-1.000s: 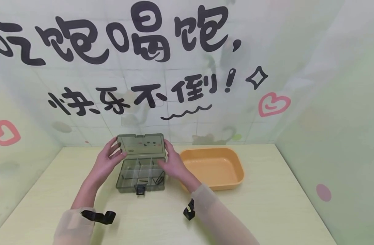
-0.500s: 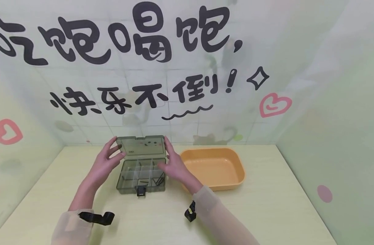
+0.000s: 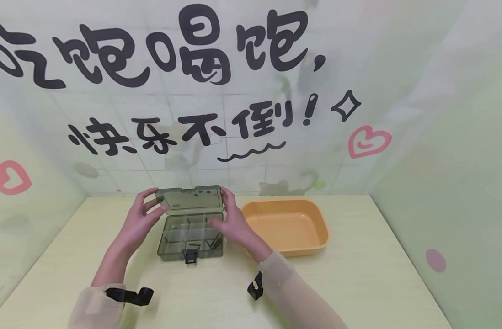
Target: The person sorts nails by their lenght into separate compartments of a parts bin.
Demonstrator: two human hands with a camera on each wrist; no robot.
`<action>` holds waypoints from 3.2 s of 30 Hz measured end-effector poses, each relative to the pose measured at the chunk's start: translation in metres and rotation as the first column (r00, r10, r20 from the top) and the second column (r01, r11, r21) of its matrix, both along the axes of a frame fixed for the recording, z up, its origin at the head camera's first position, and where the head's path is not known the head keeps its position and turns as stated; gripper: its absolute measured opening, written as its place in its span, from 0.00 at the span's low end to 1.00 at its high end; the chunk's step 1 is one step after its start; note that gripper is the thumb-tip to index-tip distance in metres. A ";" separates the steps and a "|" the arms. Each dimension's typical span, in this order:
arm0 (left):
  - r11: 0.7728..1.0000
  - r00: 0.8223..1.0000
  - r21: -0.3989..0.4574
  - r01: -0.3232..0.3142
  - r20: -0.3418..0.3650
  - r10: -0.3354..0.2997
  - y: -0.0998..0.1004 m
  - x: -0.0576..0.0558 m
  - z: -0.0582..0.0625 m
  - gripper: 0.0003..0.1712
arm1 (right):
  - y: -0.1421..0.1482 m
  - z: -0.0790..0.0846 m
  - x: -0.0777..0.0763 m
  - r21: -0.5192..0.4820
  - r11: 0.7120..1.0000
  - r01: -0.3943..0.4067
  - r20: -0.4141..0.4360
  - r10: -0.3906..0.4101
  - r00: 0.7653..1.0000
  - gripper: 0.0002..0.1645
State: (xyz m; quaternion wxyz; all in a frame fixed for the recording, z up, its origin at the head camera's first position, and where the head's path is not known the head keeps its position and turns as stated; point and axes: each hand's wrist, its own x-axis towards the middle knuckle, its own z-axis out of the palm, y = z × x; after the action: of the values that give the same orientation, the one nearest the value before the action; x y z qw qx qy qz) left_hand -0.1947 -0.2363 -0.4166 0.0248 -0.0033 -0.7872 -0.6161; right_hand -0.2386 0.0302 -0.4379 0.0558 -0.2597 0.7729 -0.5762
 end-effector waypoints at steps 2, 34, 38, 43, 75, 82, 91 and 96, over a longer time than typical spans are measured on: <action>1.000 1.000 0.004 -0.009 -0.003 0.009 0.000 0.001 -0.001 0.47 | 0.000 -0.001 0.001 0.005 1.000 0.001 -0.006 -0.001 1.000 0.57; 0.991 0.996 -0.131 0.032 -0.074 -0.042 -0.005 0.020 -0.027 0.24 | 0.012 -0.008 0.013 0.060 0.988 0.139 -0.088 -0.134 0.987 0.28; 0.986 0.995 -0.159 0.052 -0.073 -0.064 -0.007 0.023 -0.030 0.24 | 0.014 -0.008 0.014 0.092 0.989 0.118 -0.115 -0.108 0.987 0.26; 0.975 0.993 -0.211 0.064 -0.082 -0.083 -0.008 0.028 -0.033 0.26 | 0.015 -0.008 0.016 0.152 0.984 0.096 -0.123 -0.078 0.989 0.24; 0.920 0.989 -0.391 -0.028 -0.142 -0.031 0.010 0.041 -0.044 0.22 | 0.002 -0.012 0.037 0.443 0.895 0.059 -0.379 0.127 0.917 0.19; 0.924 0.993 -0.381 -0.037 -0.121 -0.010 0.010 0.041 -0.045 0.22 | -0.002 -0.018 0.040 0.445 0.895 0.040 -0.331 0.123 0.936 0.19; 0.914 0.992 -0.405 -0.033 -0.122 -0.018 0.009 0.042 -0.051 0.26 | -0.006 -0.025 0.046 0.498 0.865 0.061 -0.307 0.110 0.945 0.22; 0.873 0.988 -0.486 -0.045 -0.150 -0.032 0.010 0.041 -0.055 0.32 | -0.007 -0.025 0.048 0.521 0.848 0.099 -0.363 0.115 0.924 0.22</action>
State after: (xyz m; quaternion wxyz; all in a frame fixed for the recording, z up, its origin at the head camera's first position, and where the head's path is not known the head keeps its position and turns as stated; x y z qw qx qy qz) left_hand -0.1534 -0.2263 -0.4713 0.0854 -0.0541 -0.9129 -0.3954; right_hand -0.1904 0.0230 -0.4633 -0.0236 -0.3443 0.8962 -0.2788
